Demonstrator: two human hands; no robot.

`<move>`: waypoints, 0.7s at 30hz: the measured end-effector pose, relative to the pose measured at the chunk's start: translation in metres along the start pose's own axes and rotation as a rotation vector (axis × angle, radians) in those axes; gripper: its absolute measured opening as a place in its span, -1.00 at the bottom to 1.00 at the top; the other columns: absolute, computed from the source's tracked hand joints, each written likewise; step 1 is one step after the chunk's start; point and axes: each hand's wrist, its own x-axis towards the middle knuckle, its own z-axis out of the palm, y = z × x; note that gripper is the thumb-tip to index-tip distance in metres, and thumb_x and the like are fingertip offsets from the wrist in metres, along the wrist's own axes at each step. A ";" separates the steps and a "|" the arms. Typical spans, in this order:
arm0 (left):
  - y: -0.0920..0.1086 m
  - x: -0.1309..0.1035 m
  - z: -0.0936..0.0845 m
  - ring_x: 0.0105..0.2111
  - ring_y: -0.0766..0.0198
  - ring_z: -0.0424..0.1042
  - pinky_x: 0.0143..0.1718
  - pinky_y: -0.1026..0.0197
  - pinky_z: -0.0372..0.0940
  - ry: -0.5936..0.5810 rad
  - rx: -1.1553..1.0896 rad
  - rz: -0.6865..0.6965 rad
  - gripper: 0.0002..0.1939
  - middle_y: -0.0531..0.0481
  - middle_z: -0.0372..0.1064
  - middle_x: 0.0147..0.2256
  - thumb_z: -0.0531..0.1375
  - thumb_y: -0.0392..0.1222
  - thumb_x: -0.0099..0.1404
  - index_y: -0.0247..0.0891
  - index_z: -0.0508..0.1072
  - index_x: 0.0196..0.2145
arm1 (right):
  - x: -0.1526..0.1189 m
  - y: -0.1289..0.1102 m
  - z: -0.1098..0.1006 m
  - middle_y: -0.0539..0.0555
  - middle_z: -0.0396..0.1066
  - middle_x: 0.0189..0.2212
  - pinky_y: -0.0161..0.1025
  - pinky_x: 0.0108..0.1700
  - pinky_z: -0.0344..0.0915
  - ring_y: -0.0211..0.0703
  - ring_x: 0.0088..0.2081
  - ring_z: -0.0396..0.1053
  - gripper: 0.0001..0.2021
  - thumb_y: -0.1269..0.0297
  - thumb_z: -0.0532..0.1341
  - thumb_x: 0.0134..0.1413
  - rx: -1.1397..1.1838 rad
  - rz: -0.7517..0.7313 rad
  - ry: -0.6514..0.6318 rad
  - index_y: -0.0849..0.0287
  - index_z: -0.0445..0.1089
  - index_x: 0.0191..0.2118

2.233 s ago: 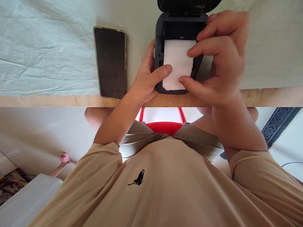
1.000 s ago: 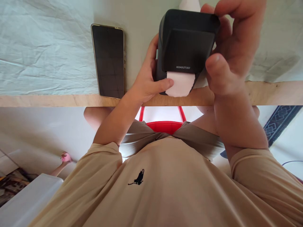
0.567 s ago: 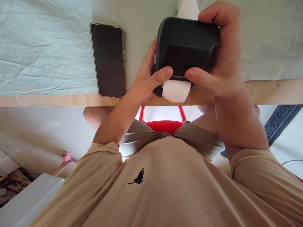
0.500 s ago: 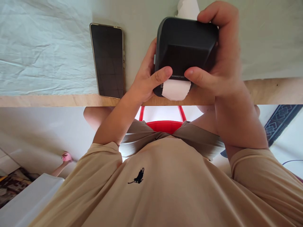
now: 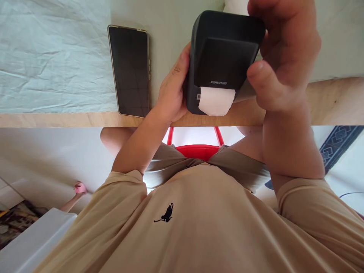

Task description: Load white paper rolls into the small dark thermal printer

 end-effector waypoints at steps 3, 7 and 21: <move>0.002 -0.002 0.003 0.23 0.25 0.08 0.28 0.19 0.06 0.044 0.016 0.003 -0.65 0.23 0.35 0.03 -0.04 0.08 0.19 0.00 0.41 -0.19 | 0.001 0.003 -0.002 0.00 0.11 0.08 -0.23 0.26 0.15 -0.28 0.16 0.11 -0.43 0.05 0.08 -0.06 -0.019 -0.096 -0.130 0.15 0.10 0.10; 0.007 -0.004 0.006 0.11 0.22 0.27 0.18 0.17 0.20 0.076 0.045 -0.013 -0.68 0.19 0.44 -0.11 -0.05 0.08 0.20 0.05 0.40 -0.20 | 0.002 0.002 -0.005 0.03 0.05 0.13 -0.19 0.35 0.03 -0.22 0.23 0.01 -0.37 0.06 0.12 -0.08 -0.049 -0.116 -0.202 0.21 0.05 0.12; 0.006 -0.002 0.011 0.05 0.13 0.33 -0.09 0.12 0.36 -0.058 -0.017 0.114 -0.67 0.15 0.45 -0.23 0.01 0.09 0.14 -0.06 0.38 -0.22 | 0.003 -0.010 -0.004 -0.06 0.20 -0.06 -0.53 -0.09 0.31 -0.33 0.06 0.17 -0.40 0.13 0.28 -0.30 0.129 0.168 0.036 0.20 0.22 -0.03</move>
